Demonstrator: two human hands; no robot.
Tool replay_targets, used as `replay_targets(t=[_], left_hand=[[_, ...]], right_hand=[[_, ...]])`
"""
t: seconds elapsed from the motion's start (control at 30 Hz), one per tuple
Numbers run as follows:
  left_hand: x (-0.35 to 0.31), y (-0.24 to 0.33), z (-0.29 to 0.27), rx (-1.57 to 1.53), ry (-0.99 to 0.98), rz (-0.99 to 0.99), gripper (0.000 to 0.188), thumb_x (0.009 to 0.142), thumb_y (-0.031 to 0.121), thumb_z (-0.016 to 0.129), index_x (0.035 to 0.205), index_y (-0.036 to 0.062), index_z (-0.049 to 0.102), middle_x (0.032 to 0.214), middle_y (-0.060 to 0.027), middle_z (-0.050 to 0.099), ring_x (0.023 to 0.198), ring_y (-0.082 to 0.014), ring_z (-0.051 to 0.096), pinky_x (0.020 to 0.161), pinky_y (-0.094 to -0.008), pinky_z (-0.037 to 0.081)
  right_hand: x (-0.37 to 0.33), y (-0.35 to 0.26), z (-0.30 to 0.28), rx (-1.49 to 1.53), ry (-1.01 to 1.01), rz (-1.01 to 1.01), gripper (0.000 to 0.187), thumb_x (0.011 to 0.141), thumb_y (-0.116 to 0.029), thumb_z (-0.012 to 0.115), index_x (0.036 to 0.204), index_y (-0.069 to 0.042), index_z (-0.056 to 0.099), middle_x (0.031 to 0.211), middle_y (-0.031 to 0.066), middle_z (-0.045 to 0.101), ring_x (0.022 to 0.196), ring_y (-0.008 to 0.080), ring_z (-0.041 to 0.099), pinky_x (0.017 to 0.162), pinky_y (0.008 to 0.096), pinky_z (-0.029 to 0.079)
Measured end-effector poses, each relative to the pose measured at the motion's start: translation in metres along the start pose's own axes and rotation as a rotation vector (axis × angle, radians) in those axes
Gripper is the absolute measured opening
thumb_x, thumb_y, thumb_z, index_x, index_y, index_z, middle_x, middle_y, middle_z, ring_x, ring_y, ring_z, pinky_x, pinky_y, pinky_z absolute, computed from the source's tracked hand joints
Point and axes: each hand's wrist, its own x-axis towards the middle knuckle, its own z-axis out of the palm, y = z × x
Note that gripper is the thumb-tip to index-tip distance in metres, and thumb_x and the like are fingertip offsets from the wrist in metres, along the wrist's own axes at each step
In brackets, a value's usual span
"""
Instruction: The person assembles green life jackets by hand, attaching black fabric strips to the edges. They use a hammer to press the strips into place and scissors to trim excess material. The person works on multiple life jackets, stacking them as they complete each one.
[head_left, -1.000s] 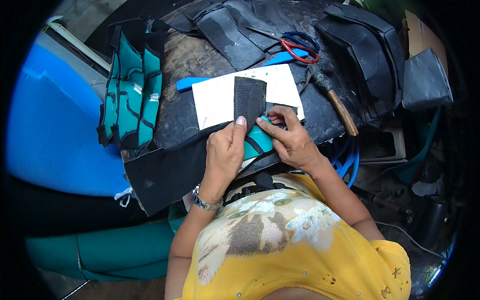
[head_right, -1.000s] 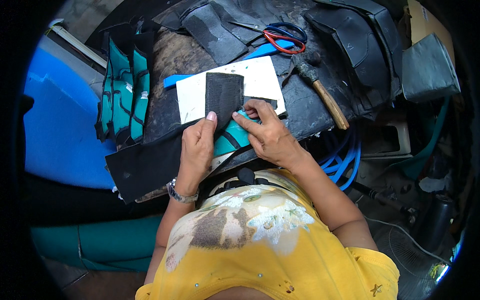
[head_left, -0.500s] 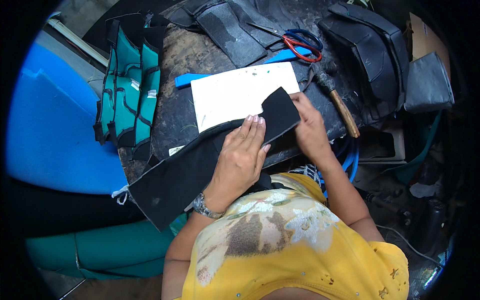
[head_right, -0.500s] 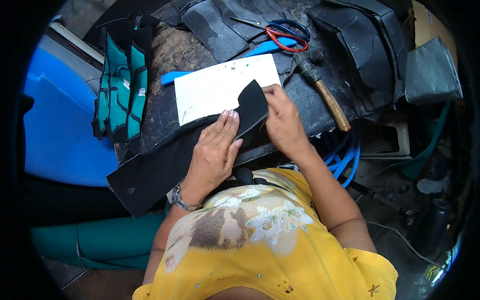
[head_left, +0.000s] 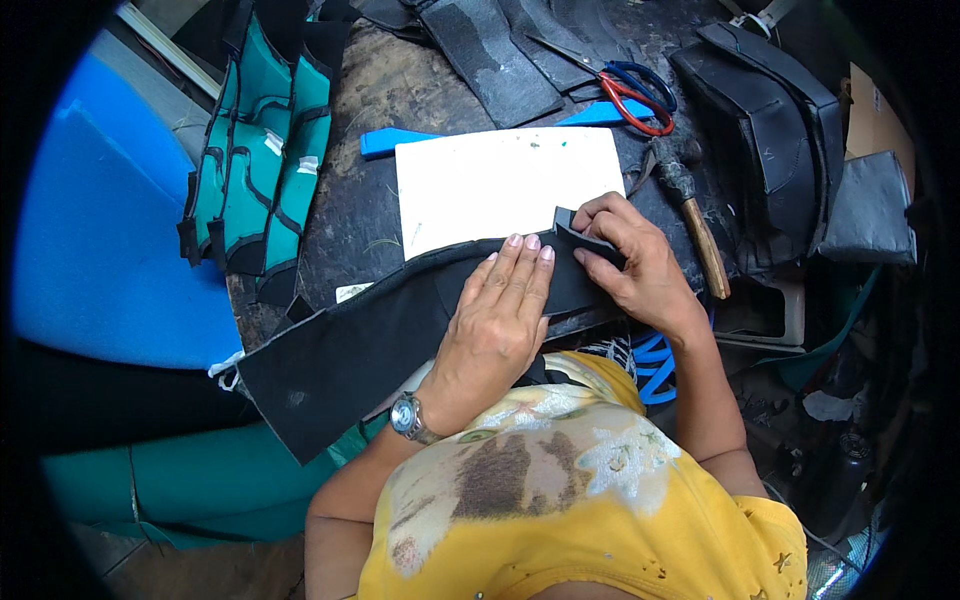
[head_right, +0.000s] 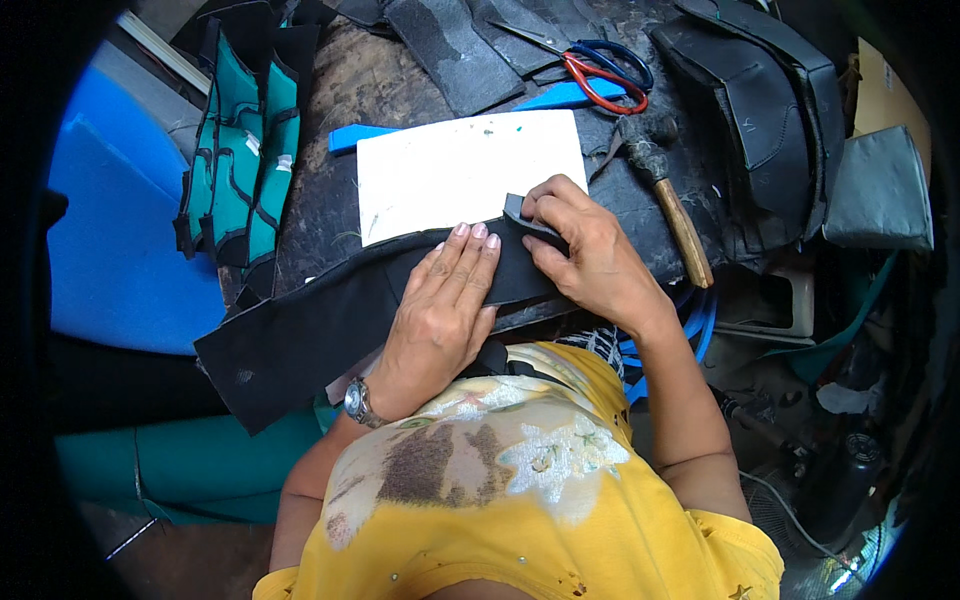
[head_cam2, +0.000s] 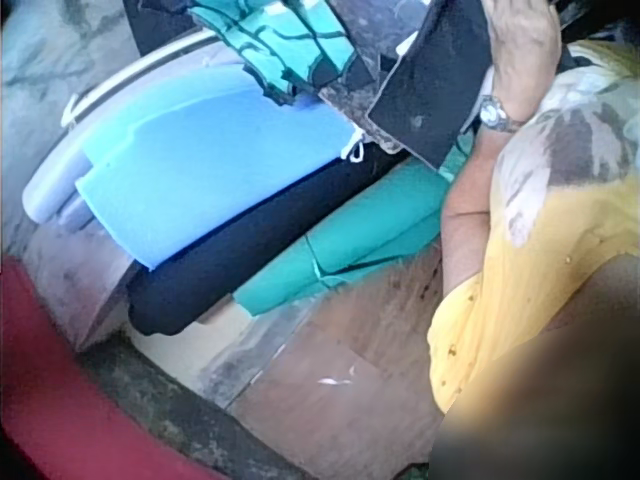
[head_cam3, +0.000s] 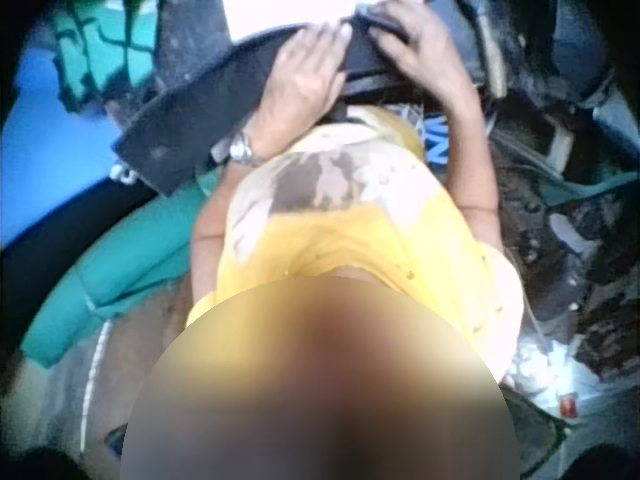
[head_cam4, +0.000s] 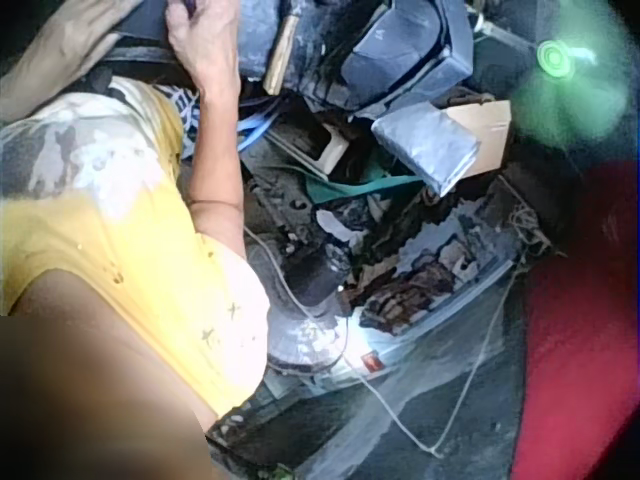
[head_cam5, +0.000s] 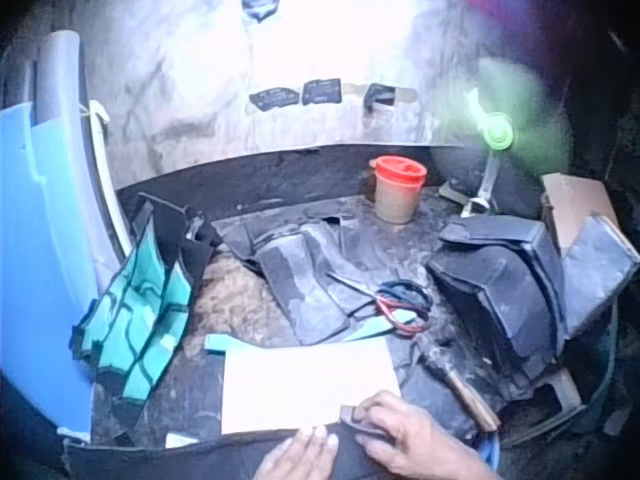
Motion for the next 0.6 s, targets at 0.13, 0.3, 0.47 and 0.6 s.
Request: replay_targets(t=[0.13, 0.3, 0.47, 0.6], left_hand=[[0.0004, -0.0010, -0.0019, 0.005, -0.017, 0.019, 0.061, 0.085, 0.002, 0.068, 0.142, -0.0059, 0.050, 0.145, -0.0254, 0.051, 0.140, -0.0378, 0.045, 0.114, -0.0473, 0.037], [0.0010, -0.0025, -0.0029, 0.036, -0.037, 0.044, 0.055, 0.087, 0.000, 0.067, 0.140, -0.0055, 0.053, 0.143, -0.0255, 0.053, 0.139, -0.0385, 0.046, 0.113, -0.0484, 0.037], [0.0007, -0.0024, -0.0019, 0.035, -0.034, 0.037, 0.053, 0.088, 0.000, 0.066, 0.139, -0.0060, 0.054, 0.143, -0.0266, 0.053, 0.139, -0.0386, 0.047, 0.113, -0.0490, 0.037], [0.0007, -0.0017, -0.0020, 0.024, -0.033, 0.038, 0.053, 0.088, -0.001, 0.065, 0.139, -0.0070, 0.053, 0.144, -0.0272, 0.052, 0.139, -0.0389, 0.046, 0.114, -0.0492, 0.037]], right_hand=[[0.0016, 0.0023, 0.0013, 0.012, 0.016, 0.051, 0.016, 0.082, -0.002, 0.069, 0.090, 0.004, 0.056, 0.102, 0.0125, 0.061, 0.096, 0.0265, 0.062, 0.087, 0.0329, 0.048], [0.0047, 0.0038, -0.0041, 0.035, -0.060, -0.025, 0.016, 0.081, -0.001, 0.067, 0.092, 0.004, 0.056, 0.107, 0.0144, 0.063, 0.099, 0.0288, 0.063, 0.089, 0.0352, 0.048], [0.0039, 0.0081, -0.0031, 0.079, -0.089, -0.104, 0.017, 0.080, 0.000, 0.066, 0.094, 0.004, 0.058, 0.109, 0.0163, 0.066, 0.103, 0.0336, 0.063, 0.091, 0.0382, 0.049], [0.0028, 0.0056, 0.0019, 0.050, -0.055, -0.089, 0.015, 0.080, -0.001, 0.065, 0.093, 0.003, 0.058, 0.101, 0.0176, 0.065, 0.099, 0.0334, 0.062, 0.088, 0.0395, 0.049]])
